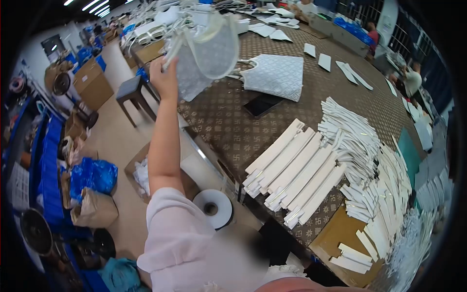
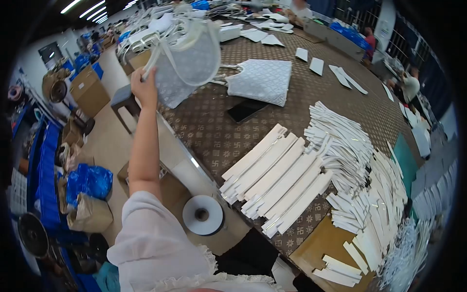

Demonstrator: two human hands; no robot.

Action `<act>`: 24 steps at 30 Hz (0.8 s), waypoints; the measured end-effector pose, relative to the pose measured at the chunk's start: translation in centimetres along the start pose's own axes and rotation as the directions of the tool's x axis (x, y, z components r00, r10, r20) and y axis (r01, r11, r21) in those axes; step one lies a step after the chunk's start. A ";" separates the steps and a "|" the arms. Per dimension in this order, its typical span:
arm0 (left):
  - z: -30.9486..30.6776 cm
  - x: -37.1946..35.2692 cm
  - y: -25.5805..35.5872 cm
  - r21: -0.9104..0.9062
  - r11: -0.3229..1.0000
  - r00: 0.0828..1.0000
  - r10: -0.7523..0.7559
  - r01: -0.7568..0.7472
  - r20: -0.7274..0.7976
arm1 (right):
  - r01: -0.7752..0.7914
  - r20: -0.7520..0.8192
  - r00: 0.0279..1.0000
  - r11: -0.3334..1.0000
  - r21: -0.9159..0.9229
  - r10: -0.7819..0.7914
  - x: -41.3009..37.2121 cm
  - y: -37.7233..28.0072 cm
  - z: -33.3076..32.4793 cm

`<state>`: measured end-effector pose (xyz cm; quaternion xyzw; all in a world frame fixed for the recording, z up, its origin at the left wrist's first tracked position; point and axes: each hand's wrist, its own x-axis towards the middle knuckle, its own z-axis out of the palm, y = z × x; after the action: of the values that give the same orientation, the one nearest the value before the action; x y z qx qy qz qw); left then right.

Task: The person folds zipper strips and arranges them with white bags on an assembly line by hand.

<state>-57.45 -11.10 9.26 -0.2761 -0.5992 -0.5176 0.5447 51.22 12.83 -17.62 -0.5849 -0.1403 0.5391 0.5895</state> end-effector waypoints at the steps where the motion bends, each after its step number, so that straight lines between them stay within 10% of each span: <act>1: -1.8 -1.0 0.6 0.018 1.000 1.000 -0.004 0.004 -0.005 | 0.001 0.012 1.000 1.000 -0.011 -0.001 0.6 -0.6 0.5; 9: -9.6 -7.6 6.1 -0.494 0.784 0.912 -0.218 0.375 0.346 | 0.026 0.102 0.995 0.996 -0.090 -0.017 2.5 -5.1 6.7; 24: -9.3 -8.1 7.0 -0.151 0.978 0.905 0.193 -0.145 0.379 | 0.048 0.060 0.997 0.995 -0.087 -0.042 1.6 -6.1 4.4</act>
<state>-45.66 -15.60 2.66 -0.4570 -0.6380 -0.4374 0.4392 51.20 18.06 -12.00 -0.5910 -0.1943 0.5358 0.5708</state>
